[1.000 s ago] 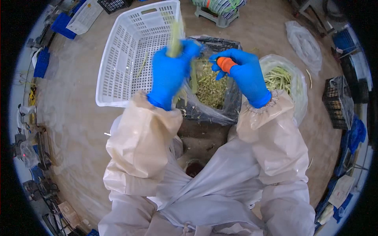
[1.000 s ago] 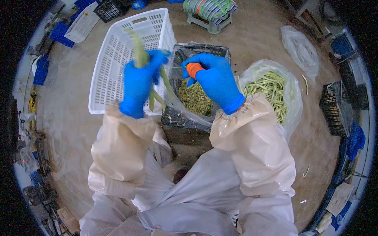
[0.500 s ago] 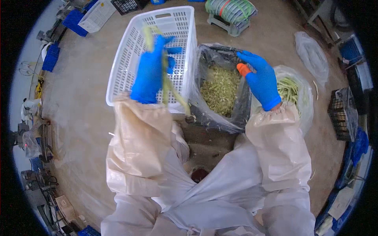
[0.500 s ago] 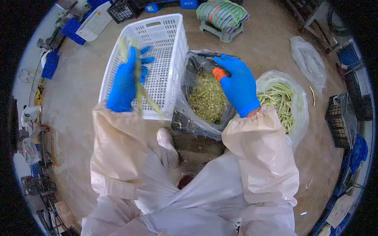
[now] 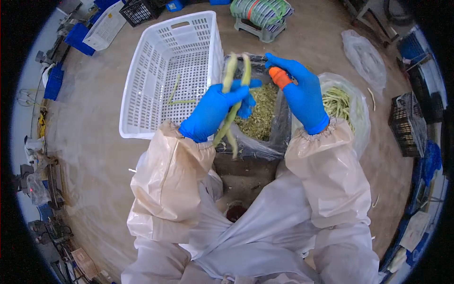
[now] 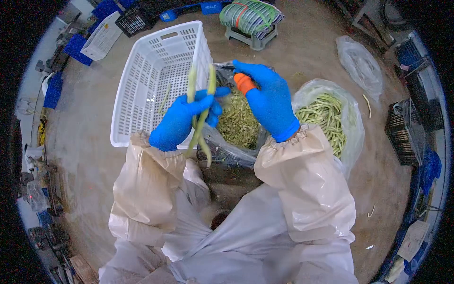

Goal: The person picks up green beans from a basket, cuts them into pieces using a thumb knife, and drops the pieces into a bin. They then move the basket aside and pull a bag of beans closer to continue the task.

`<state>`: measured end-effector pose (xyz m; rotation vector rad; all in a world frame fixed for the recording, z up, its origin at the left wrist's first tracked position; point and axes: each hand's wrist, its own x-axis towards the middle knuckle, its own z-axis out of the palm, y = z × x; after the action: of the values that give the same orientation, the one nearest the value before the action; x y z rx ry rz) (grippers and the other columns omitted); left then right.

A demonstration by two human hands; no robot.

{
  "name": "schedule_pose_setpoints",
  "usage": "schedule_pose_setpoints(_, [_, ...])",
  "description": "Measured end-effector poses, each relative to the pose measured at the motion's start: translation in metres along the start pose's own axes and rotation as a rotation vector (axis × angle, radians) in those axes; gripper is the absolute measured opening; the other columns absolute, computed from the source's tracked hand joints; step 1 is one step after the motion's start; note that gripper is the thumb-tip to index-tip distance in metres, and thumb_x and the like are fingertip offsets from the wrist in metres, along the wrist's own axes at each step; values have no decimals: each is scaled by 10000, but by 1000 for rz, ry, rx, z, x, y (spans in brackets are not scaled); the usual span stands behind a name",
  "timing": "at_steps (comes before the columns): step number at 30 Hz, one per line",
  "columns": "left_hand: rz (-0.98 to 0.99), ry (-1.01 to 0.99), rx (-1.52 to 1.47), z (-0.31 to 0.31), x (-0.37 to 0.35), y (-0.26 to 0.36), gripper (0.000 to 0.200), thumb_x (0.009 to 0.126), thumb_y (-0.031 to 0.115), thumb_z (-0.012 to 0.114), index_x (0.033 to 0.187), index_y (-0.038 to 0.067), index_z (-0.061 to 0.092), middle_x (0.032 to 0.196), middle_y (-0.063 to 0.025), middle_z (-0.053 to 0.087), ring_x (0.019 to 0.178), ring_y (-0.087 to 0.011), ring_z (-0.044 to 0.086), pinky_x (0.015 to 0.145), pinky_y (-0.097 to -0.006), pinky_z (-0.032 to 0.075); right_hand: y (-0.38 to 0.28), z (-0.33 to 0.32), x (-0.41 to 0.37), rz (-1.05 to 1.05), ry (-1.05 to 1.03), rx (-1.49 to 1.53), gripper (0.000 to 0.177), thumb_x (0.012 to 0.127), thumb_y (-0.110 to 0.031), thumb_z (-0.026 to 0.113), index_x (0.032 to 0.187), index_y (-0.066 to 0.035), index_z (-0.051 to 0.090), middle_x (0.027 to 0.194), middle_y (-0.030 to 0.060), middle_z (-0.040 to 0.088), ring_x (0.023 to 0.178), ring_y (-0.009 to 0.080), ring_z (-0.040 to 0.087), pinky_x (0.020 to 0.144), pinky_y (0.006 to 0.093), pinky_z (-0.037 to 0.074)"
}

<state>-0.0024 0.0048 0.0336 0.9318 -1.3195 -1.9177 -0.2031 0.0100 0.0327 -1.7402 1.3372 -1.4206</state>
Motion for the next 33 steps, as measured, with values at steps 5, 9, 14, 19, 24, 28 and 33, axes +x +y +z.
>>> schedule_pose_setpoints(5, [320,231,-377,-32,14,-3,451,936,275,464,1265,-29,412,1147,-150,544,1034,-256,545,930,-379,435,12,9,-7,190,-139,193,215,810,-111,614,1003,-23,651,845,121,660,772,171,610,712,295,470])
schedule_pose_setpoints(9, [412,497,-482,-43,12,8,344,946,260,454,1161,-8,452,1078,-153,551,993,-288,557,919,-417,452,8,17,-13,255,-331,263,200,815,-122,621,969,2,650,792,98,659,717,138,594,654,288,468])
schedule_pose_setpoints(14, [535,585,-505,-56,8,9,303,940,238,472,1110,-12,450,1040,-162,552,980,-289,562,903,-420,461,2,27,-20,264,-237,202,215,797,-166,657,930,3,652,785,100,654,703,143,594,633,292,469])
schedule_pose_setpoints(19, [539,696,-444,-53,7,10,296,935,213,482,1106,-25,440,1016,-169,561,936,-289,583,884,-419,470,11,51,-40,257,-335,147,356,750,-239,708,1015,-16,625,836,137,654,716,185,617,651,320,482])
schedule_pose_setpoints(24, [578,712,-456,-54,8,8,294,932,232,491,1056,-35,479,984,-170,578,937,-288,591,858,-409,480,-16,61,-47,193,-109,21,449,757,-230,688,1147,-42,569,882,167,648,745,249,633,667,346,495])
schedule_pose_setpoints(28, [551,637,-530,-51,12,0,312,937,265,481,1024,-34,498,983,-183,587,946,-280,588,857,-391,481,-1,67,-51,6,-117,-152,397,792,-195,647,1151,-42,572,883,169,644,731,249,631,658,349,496])
schedule_pose_setpoints(33, [249,546,-216,-48,9,4,353,929,321,484,953,-21,571,840,-137,635,751,-216,629,680,-309,518,2,48,-35,229,-120,209,304,817,-157,609,1084,-13,605,807,143,644,657,168,611,600,315,491])
